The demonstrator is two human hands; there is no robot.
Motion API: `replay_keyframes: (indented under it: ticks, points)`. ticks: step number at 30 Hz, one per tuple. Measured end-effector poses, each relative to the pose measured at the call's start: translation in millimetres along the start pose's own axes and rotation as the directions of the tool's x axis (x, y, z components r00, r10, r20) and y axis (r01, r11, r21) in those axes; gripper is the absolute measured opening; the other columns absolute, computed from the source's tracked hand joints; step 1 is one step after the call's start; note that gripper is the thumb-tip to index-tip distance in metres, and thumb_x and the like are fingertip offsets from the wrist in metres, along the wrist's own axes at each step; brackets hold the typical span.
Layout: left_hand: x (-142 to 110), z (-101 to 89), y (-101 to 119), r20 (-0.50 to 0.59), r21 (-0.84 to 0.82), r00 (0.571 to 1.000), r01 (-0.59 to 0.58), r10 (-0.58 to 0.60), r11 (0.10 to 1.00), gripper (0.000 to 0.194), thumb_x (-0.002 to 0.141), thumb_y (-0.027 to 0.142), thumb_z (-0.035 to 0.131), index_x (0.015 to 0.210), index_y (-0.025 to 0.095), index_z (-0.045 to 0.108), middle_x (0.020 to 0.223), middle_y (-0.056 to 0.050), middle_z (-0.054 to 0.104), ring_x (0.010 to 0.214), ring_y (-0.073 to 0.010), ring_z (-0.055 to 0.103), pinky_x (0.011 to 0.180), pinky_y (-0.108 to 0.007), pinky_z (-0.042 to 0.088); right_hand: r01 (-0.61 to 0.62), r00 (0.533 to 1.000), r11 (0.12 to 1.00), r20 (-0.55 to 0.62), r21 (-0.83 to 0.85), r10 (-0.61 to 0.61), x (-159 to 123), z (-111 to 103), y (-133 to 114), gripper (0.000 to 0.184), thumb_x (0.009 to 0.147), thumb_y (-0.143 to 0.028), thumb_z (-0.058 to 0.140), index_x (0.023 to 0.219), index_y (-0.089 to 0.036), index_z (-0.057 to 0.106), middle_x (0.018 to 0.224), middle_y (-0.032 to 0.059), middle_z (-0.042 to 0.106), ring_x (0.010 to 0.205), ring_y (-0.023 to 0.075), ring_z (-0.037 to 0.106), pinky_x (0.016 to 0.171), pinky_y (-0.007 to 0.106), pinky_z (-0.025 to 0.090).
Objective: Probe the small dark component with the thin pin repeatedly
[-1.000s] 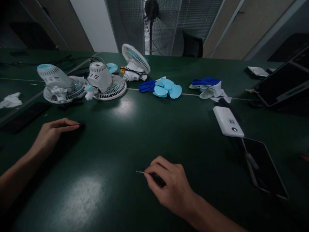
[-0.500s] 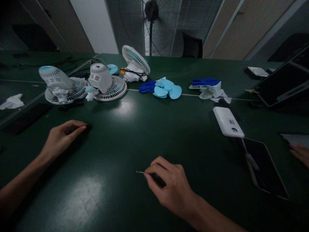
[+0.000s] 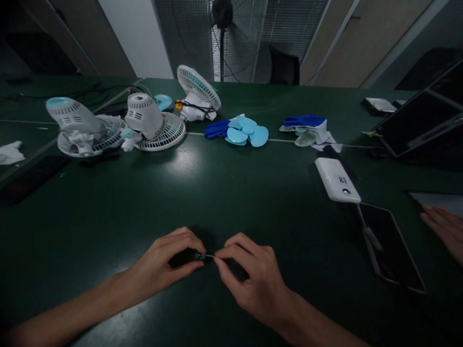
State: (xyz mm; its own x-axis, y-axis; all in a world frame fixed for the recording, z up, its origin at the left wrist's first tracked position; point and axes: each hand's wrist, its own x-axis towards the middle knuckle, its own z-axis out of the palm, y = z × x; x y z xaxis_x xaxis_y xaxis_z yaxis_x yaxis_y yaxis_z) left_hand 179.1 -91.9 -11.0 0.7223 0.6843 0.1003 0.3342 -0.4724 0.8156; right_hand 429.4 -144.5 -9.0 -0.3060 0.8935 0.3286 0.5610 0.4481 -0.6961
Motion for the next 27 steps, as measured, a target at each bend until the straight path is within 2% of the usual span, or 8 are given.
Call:
replay_keyframes:
  ticks: [3, 10, 27]
  points:
    - [-2.5, -4.0, 0.5, 0.016, -0.017, 0.998, 0.06, -0.06, 0.998, 0.018, 0.097, 0.026, 0.068, 0.115, 0.023, 0.063, 0.105, -0.003, 0.067, 0.096, -0.017, 0.061, 0.081, -0.03, 0.048, -0.003, 1.0, 1.0, 0.024, 0.027, 0.002, 2.1, 0.5, 0.7, 0.011, 0.096, -0.016, 0.066, 0.101, -0.023, 0.072, 0.094, 0.0006, 0.069, 0.077, 0.0122, 0.07, 0.064, 0.025, 0.047]
    - [-2.1, -6.0, 6.8, 0.021, -0.017, 0.998, 0.061, -0.061, 0.998, 0.031, 0.092, 0.013, 0.068, 0.118, 0.024, 0.058, 0.112, -0.003, 0.064, 0.103, -0.0169, 0.059, 0.088, -0.03, 0.047, -0.016, 0.995, 1.0, 0.103, 0.014, 0.014, 2.7, 0.0, 0.0, 0.011, 0.098, -0.018, 0.063, 0.102, -0.023, 0.072, 0.095, 0.0005, 0.069, 0.077, 0.0117, 0.069, 0.063, 0.025, 0.045]
    - [-3.0, -5.8, 3.0, 0.052, -0.02, 0.995, 0.09, -0.089, 0.996, 0.024, 0.096, 0.018, 0.066, 0.118, 0.025, 0.06, 0.11, -0.002, 0.065, 0.101, -0.0169, 0.059, 0.086, -0.031, 0.048, 0.017, 0.988, 0.998, 0.154, -0.064, -0.007, 0.4, 2.0, -1.7, 0.015, 0.1, -0.019, 0.059, 0.104, -0.026, 0.072, 0.097, 0.0, 0.069, 0.075, 0.0114, 0.067, 0.062, 0.026, 0.041]
